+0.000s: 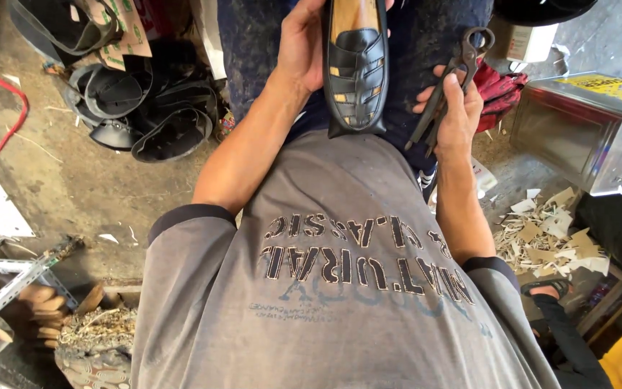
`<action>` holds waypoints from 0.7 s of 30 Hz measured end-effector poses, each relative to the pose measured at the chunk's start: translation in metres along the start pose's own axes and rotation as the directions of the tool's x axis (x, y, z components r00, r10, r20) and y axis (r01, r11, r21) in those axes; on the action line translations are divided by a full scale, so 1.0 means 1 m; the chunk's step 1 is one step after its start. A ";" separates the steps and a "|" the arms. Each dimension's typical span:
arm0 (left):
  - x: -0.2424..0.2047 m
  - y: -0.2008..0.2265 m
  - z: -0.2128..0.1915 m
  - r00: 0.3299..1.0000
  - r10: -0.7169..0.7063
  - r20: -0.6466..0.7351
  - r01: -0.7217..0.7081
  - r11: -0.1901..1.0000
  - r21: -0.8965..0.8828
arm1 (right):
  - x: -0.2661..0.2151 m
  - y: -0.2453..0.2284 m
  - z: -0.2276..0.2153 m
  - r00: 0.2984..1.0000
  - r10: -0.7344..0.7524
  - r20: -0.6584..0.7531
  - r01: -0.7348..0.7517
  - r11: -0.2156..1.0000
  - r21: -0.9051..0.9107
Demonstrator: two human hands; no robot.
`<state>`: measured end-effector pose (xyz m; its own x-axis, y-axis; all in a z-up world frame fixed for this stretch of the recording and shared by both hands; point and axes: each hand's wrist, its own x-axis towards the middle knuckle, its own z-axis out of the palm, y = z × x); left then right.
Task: Attaching and shaping a leather shoe upper onto a wooden last using lasting pliers and a hammer.
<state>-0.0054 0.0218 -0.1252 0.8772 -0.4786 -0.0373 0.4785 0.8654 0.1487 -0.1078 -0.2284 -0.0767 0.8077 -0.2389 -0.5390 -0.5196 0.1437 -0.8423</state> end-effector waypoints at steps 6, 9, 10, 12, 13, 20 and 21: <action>-0.013 -0.006 0.027 0.971 -0.144 -0.191 0.098 0.967 -0.233 | 0.002 0.005 -0.002 1.000 -0.011 0.008 0.011 1.000 0.020; -0.022 -0.008 0.063 0.903 -0.341 -0.262 0.202 0.874 -0.442 | -0.001 0.002 0.002 1.000 -0.014 0.020 0.013 1.000 0.005; -0.026 -0.009 0.075 0.854 -0.438 -0.280 0.236 0.807 -0.542 | -0.002 0.001 0.003 1.000 -0.004 0.028 0.005 1.000 -0.013; -0.060 -0.012 0.106 0.772 -0.524 -0.359 0.303 0.801 -0.516 | -0.003 0.002 0.010 0.999 0.010 0.050 -0.009 1.000 -0.020; -0.078 -0.015 0.121 0.674 -0.594 -0.440 0.368 0.786 -0.497 | -0.004 0.002 0.014 0.997 0.028 0.071 -0.026 0.999 -0.026; -0.054 0.014 0.119 0.868 0.471 -0.155 0.127 0.091 0.988 | -0.006 -0.003 0.018 0.988 -0.004 0.156 0.008 1.000 -0.026; -0.039 0.018 0.119 0.834 0.549 -0.058 0.076 -0.010 0.997 | -0.006 -0.003 0.017 0.988 0.005 0.152 -0.002 1.000 -0.023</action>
<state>-0.0357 0.0388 -0.0038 0.9964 0.0849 -0.0067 0.0230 -0.1927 0.9810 -0.1065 -0.2111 -0.0710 0.8381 -0.0895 -0.5382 -0.5270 0.1222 -0.8410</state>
